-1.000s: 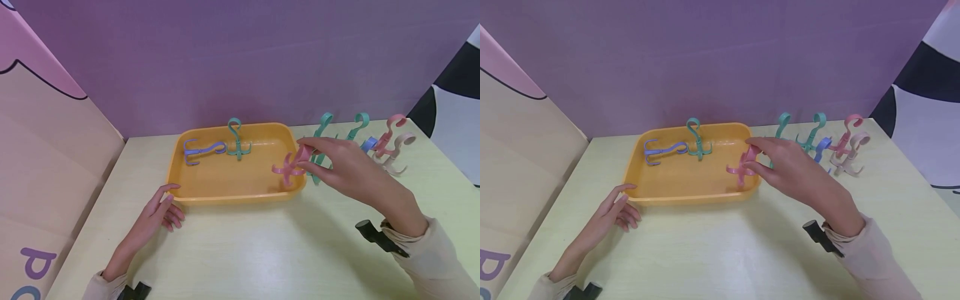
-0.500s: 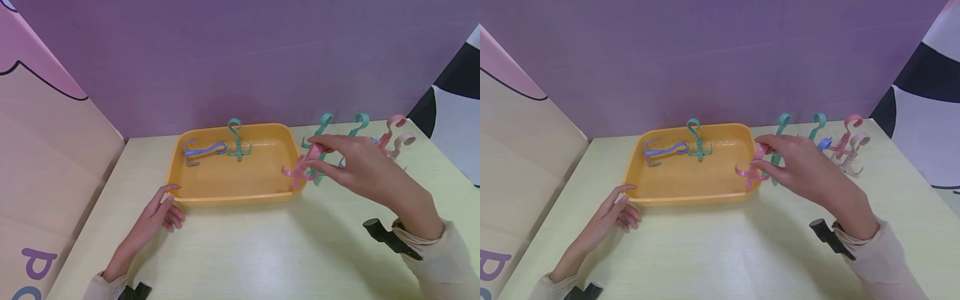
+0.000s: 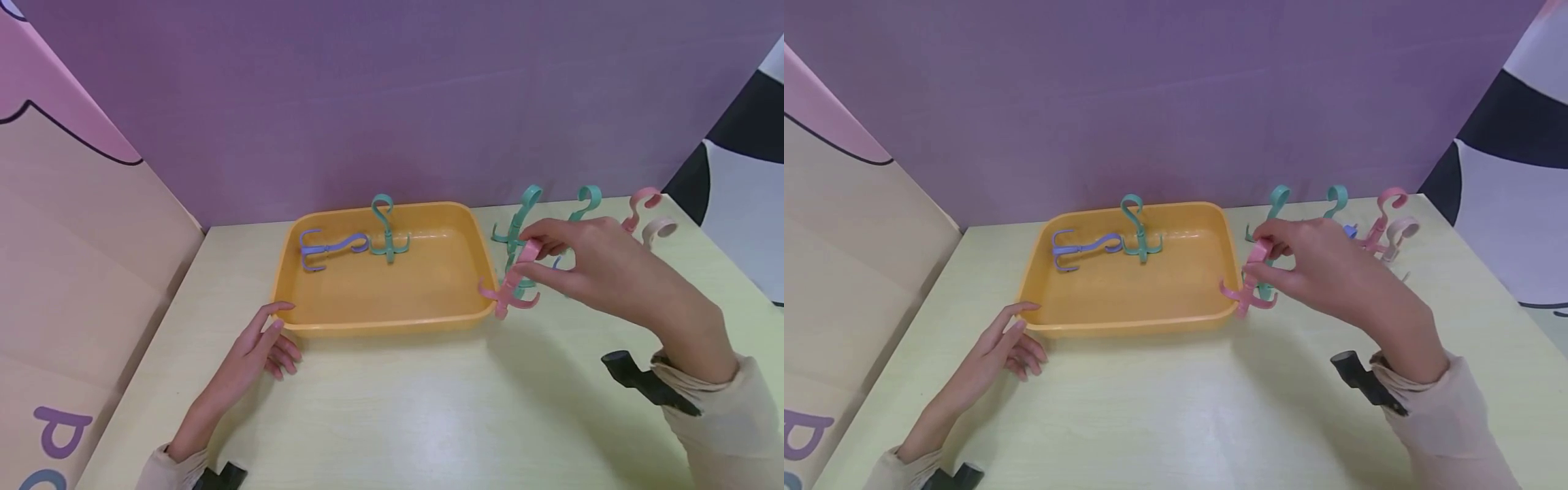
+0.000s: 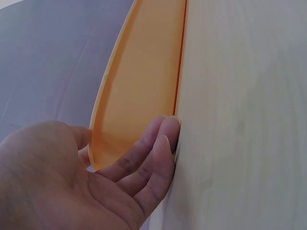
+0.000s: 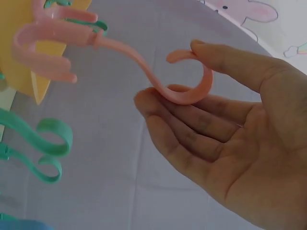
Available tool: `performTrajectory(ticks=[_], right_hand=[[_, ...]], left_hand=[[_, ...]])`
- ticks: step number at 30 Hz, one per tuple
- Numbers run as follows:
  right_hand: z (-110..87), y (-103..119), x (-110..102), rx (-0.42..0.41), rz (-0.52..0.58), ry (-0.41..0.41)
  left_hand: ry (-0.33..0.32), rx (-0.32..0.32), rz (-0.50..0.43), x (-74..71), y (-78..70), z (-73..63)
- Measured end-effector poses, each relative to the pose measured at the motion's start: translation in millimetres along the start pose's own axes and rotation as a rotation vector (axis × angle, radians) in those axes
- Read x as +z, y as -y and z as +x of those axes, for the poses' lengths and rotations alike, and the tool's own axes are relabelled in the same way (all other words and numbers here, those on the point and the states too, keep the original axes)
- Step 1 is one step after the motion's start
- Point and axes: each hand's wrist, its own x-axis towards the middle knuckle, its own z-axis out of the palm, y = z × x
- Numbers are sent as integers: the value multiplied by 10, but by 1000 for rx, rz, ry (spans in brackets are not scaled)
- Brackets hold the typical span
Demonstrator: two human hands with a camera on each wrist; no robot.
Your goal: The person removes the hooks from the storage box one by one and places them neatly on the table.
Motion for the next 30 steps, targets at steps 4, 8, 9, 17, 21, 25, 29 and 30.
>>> performTrajectory(ticks=[4, 8, 9, 17, 21, 25, 29, 30], right_hand=[[-29, -76, -77, 66, -23, 16], [-58, -155, -176, 105, -40, -26], [-68, -176, -196, 119, -45, -33], [-38, -293, -141, 204, -7, 166], [16, -323, -26, 206, 36, 312], [50, -342, 57, 199, 81, 370], [59, -374, 91, 190, 73, 394], [58, -385, 91, 186, 64, 397]], left_hand=[[-2, 0, 1, -6, 6, -3], [1, 3, -1, -14, 16, -5], [2, 4, -1, -16, 17, -6], [4, 3, -10, -18, 40, -23], [6, 0, -13, -11, 46, -29], [5, 3, -8, -8, 41, -19], [5, 7, 2, -4, 23, -7], [6, 7, 4, -3, 17, -4]])
